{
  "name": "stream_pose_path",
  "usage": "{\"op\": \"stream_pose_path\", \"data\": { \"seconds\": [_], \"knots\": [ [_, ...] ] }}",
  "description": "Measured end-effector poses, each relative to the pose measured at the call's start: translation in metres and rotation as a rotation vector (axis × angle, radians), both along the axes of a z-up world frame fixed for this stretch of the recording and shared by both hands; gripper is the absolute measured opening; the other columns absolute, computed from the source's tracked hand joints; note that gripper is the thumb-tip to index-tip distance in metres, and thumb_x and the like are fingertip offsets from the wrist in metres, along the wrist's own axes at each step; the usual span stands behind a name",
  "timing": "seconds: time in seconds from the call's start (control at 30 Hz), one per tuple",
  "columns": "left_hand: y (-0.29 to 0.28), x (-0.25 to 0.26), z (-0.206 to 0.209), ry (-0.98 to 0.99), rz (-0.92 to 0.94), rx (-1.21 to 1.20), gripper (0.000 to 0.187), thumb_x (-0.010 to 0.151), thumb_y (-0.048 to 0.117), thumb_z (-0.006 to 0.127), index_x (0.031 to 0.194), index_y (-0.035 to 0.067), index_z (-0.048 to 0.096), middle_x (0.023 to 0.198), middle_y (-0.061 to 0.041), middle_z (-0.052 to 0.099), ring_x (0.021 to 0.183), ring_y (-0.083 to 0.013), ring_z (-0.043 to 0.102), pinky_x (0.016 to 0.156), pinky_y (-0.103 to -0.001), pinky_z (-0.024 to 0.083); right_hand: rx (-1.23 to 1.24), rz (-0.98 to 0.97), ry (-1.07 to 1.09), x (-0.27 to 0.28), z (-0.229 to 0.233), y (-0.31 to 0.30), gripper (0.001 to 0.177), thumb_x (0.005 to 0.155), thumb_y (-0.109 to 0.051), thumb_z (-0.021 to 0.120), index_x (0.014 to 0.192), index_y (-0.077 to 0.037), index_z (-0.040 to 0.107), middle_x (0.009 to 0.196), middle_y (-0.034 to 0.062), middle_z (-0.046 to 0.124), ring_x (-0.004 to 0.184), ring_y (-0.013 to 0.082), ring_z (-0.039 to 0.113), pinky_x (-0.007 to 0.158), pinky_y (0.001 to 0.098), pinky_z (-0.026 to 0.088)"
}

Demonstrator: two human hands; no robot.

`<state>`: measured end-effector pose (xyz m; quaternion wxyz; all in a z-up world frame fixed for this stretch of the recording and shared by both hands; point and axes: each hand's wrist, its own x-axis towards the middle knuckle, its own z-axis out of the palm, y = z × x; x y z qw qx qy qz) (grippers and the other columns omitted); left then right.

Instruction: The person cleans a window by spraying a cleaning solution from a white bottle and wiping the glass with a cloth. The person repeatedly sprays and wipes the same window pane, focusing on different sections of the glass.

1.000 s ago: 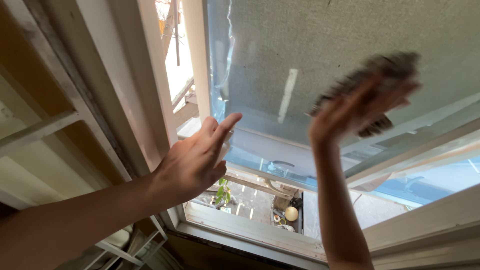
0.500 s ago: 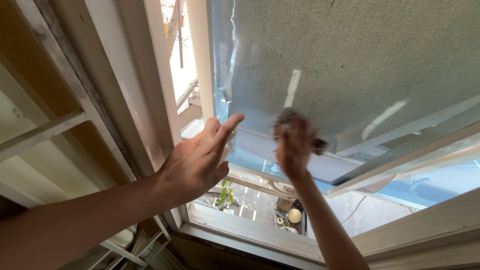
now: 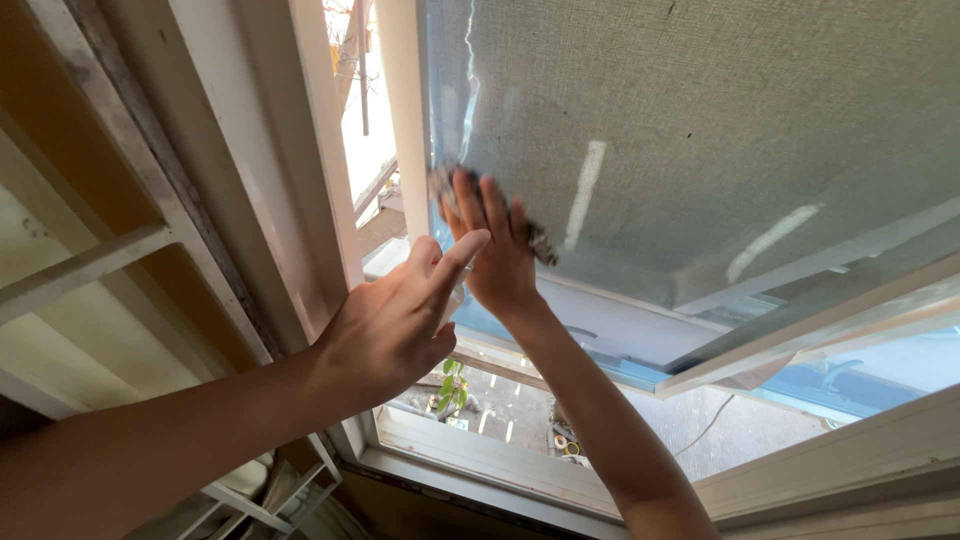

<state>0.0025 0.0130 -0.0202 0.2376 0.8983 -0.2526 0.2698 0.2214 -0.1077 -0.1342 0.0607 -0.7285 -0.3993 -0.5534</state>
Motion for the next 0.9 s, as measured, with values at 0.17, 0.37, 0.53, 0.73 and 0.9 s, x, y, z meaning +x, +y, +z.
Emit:
{"op": "stream_pose_path", "data": {
  "seconds": [0.17,0.37,0.53,0.73,0.9],
  "knots": [
    [-0.003,-0.004,0.003,-0.030,-0.011,0.000,0.093,0.077,0.004,0.073,0.155,0.008,0.022,0.101,-0.016,0.051,0.074,-0.0320,0.057,0.055,-0.041,0.052,-0.093,-0.034,0.059,0.014,-0.071,-0.079,0.031,0.104,-0.005,0.056,0.132,-0.014,0.067,0.163,0.0081,0.041,0.154,0.0280,0.029,0.122,0.0557,0.024],
    [-0.004,-0.003,0.006,0.030,-0.024,-0.003,0.092,0.078,0.003,0.072,0.155,0.007,0.021,0.105,-0.015,0.052,0.073,-0.0315,0.058,0.053,-0.040,0.052,0.398,-0.211,-0.101,0.032,-0.020,-0.195,0.021,0.107,-0.017,0.051,0.127,-0.022,0.050,0.143,0.0085,0.047,0.143,0.0305,0.040,0.124,0.0701,0.011],
    [-0.004,-0.001,0.005,-0.027,-0.036,-0.013,0.094,0.077,0.001,0.072,0.156,0.007,0.021,0.104,-0.014,0.053,0.076,-0.0300,0.058,0.053,-0.039,0.052,0.691,-0.269,-0.220,0.053,0.072,-0.183,0.039,0.113,-0.034,0.040,0.149,-0.029,0.027,0.163,0.0062,0.022,0.153,0.0309,0.018,0.126,0.0655,0.000],
    [-0.003,0.002,0.000,-0.042,-0.032,0.001,0.094,0.079,0.003,0.074,0.156,0.007,0.021,0.104,-0.015,0.054,0.072,-0.0280,0.058,0.053,-0.038,0.053,0.203,-0.130,-0.065,0.039,0.033,-0.097,0.053,0.114,-0.027,0.045,0.164,-0.018,0.030,0.172,0.0150,0.016,0.160,0.0420,0.012,0.125,0.0684,-0.004],
    [-0.004,0.003,-0.001,0.018,0.003,0.034,0.095,0.080,0.006,0.074,0.156,0.008,0.017,0.102,-0.015,0.053,0.069,-0.0277,0.056,0.048,-0.038,0.052,0.000,-0.153,0.011,0.031,-0.052,-0.133,0.042,0.108,-0.017,0.056,0.149,-0.016,0.054,0.169,0.0154,0.030,0.158,0.0371,0.020,0.126,0.0662,0.009]
  ]
}}
